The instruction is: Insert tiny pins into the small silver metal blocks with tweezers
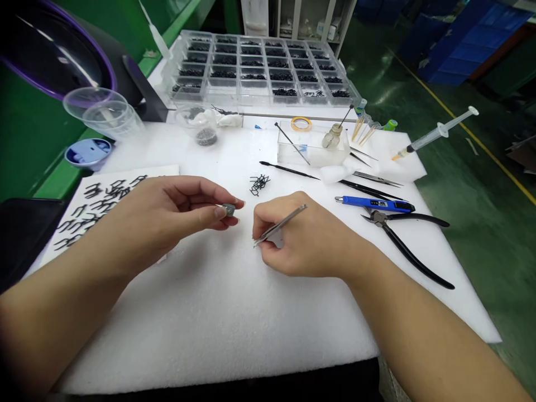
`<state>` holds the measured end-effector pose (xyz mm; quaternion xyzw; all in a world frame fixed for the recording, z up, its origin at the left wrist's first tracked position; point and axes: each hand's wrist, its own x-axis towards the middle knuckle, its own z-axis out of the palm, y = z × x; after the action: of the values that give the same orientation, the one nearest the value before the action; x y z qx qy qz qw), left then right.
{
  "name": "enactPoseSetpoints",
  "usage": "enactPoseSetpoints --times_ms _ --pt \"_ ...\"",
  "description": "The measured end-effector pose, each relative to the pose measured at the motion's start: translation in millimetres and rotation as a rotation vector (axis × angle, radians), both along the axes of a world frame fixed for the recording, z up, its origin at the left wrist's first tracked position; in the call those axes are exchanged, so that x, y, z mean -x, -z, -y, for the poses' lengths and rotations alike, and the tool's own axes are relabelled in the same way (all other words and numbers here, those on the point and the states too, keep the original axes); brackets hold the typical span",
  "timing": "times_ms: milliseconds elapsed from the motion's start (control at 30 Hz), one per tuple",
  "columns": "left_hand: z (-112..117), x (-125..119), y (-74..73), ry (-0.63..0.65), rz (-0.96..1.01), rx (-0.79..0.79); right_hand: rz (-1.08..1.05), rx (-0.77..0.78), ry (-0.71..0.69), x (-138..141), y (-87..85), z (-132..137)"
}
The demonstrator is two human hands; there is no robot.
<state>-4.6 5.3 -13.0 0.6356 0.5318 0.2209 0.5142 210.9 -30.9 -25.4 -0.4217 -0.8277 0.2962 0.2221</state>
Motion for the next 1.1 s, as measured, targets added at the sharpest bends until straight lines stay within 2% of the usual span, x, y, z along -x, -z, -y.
enactPoseSetpoints --times_ms 367,1100 --pt "1.3 4.2 6.5 0.036 0.038 -0.014 0.010 0.014 -0.002 0.7 -0.3 -0.4" --pt "1.8 2.6 6.2 0.044 -0.001 -0.046 0.014 0.027 -0.004 1.7 -2.9 0.1"
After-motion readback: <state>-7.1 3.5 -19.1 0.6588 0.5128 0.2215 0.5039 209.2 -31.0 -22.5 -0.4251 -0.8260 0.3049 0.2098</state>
